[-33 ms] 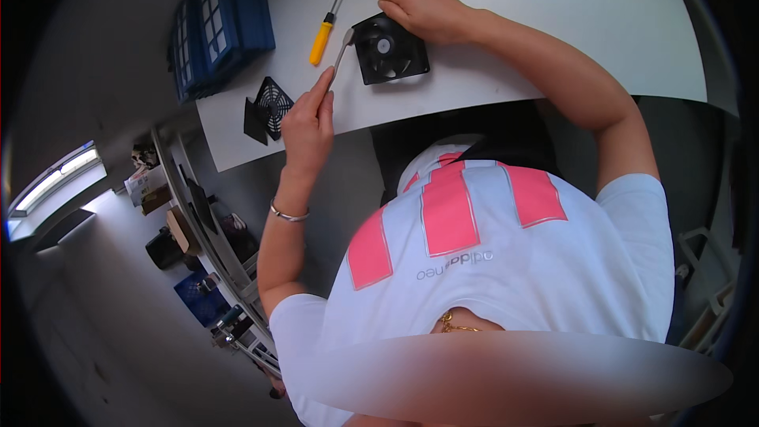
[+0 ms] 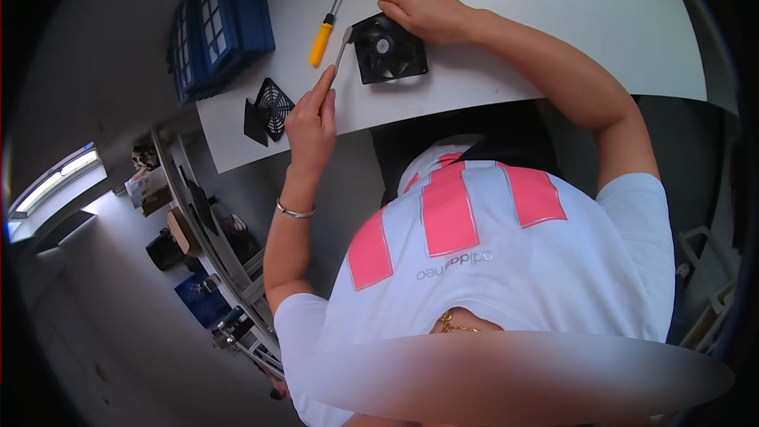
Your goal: Repairing and cleaning a small computer cooling fan using a screwdriver and brush.
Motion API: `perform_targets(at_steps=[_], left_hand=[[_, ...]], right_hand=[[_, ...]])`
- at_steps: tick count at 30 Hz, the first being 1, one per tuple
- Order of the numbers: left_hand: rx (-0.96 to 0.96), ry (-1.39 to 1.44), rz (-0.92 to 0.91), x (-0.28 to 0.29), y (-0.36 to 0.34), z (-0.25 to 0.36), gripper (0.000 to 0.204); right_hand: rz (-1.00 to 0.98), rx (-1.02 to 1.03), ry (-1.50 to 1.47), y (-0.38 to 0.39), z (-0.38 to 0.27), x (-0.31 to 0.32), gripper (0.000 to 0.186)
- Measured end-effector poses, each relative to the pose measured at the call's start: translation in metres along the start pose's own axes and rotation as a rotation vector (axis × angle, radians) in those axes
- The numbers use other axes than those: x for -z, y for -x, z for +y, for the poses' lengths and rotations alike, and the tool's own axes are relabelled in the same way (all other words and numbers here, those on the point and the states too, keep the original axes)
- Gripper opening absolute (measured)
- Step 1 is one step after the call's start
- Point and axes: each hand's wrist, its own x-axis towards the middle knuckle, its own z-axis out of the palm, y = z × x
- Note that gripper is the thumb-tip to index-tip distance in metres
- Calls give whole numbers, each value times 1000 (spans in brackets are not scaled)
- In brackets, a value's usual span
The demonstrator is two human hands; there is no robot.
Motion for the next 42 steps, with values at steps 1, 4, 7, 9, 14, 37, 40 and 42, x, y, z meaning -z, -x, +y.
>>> perform_targets(at_steps=[1,4,7,9,14,37,40,42], left_hand=[[115,-25,-75,-2,2,-1,37],[113,-50,-55,-7,-1,3,38],[113,-163,-110,2,0,11,38],[92,-137,-66,0,0,14,38],[65,-63,16,-11,-2,20,39],[249,245,162,-1,48,43,37],[270,97,81,-3,52,39,37],[280,27,127,1,52,40,39]], right_hand=[[7,0,-5,0,1,0,28],[10,-3,-10,-1,0,-1,28],[-7,-25,-6,-1,1,0,29],[-29,-26,-6,-3,-1,1,28],[-65,-54,-14,-4,0,2,27],[118,24,-130,-10,-8,20,26],[108,125,-169,-8,-18,23,27],[102,184,-185,-7,-27,24,23]])
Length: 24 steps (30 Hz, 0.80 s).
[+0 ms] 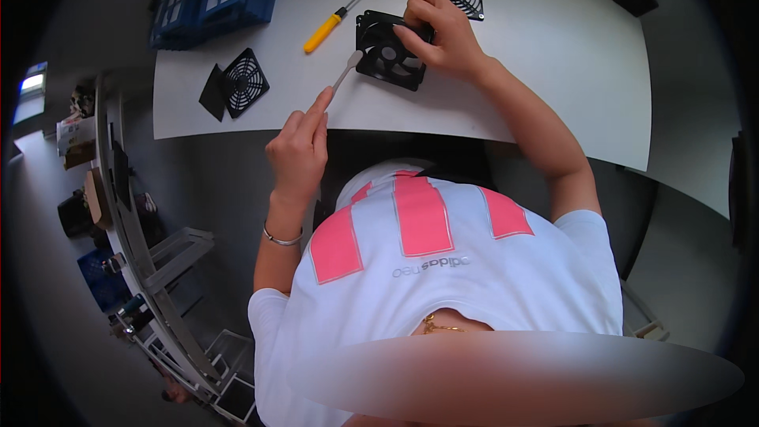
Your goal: Repairing and cleaning a small computer cooling fan using a screwdriver and brush.
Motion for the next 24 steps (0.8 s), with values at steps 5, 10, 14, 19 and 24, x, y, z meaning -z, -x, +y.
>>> perform_targets(at_steps=[5,10,14,19,24], left_hand=[[-72,-171,2,-3,-1,2,42],[-34,-131,-29,-14,6,5,40],[9,-53,-109,-20,7,5,37],[26,-4,-136,-22,6,-2,35],[-21,139,-97,-28,6,-3,34]], right_hand=[[-41,126,-40,3,-14,-5,20],[-121,26,-246,3,-17,-8,20],[-277,-259,-671,1,-24,-13,52],[-452,-458,-737,-1,-11,-10,78],[-551,-427,-762,1,-3,-12,80]])
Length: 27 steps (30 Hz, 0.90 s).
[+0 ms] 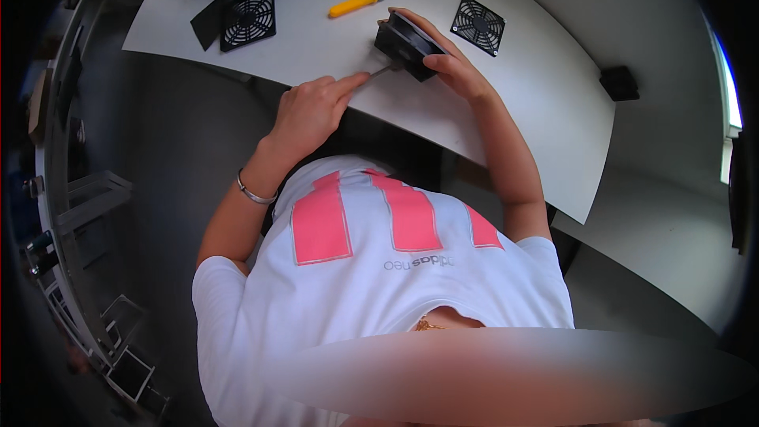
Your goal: Repairing and cleaning a small computer cooling fan using a screwdriver and brush.
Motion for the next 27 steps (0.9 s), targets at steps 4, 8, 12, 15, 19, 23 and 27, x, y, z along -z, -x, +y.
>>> perform_targets(at_steps=[4,8,12,15,19,23,27], left_hand=[[-13,22,34,0,2,-1,32],[21,92,133,7,2,1,31],[-1,107,283,-3,-10,4,33],[-29,38,314,-7,-22,9,35],[-38,-76,230,-25,-34,8,37],[-108,-63,265,-37,-30,14,37],[-45,-167,161,-19,-41,16,36]], right_hand=[[79,-4,135,0,6,0,80],[208,-16,172,-1,11,-3,79],[396,-57,-293,-1,6,-1,75],[445,-124,-601,2,9,10,81],[481,-164,-620,7,7,16,80],[609,-57,-495,6,1,10,77],[480,85,-420,5,-4,11,78]])
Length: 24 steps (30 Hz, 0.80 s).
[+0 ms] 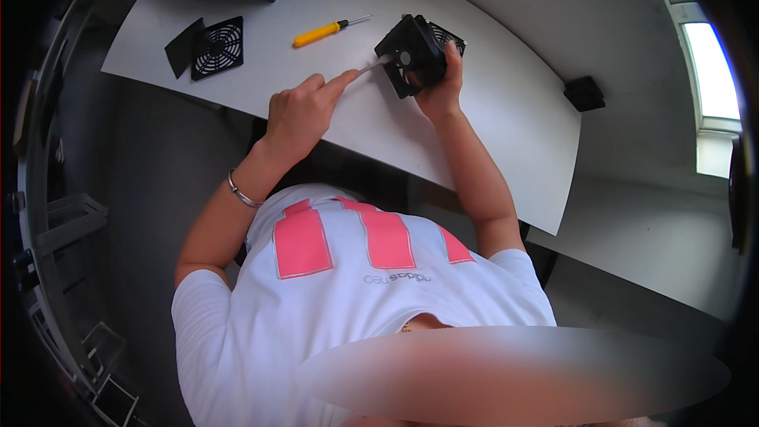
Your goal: Repairing and cleaning a small computer cooling fan using a screwdriver and brush.
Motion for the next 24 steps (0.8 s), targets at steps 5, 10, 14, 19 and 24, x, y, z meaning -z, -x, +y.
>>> perform_targets(at_steps=[5,10,14,19,24], left_hand=[[18,137,-106,2,-4,7,34],[177,730,-245,4,2,25,30],[9,523,-126,0,-1,12,31],[-83,242,-122,8,5,20,31],[54,644,-240,27,2,34,31]], right_hand=[[-34,99,32,0,-2,-1,76],[15,171,48,0,-7,-1,82],[5,162,39,-3,-2,8,86],[-40,183,160,0,-4,-3,94],[-82,283,231,-1,1,3,100]])
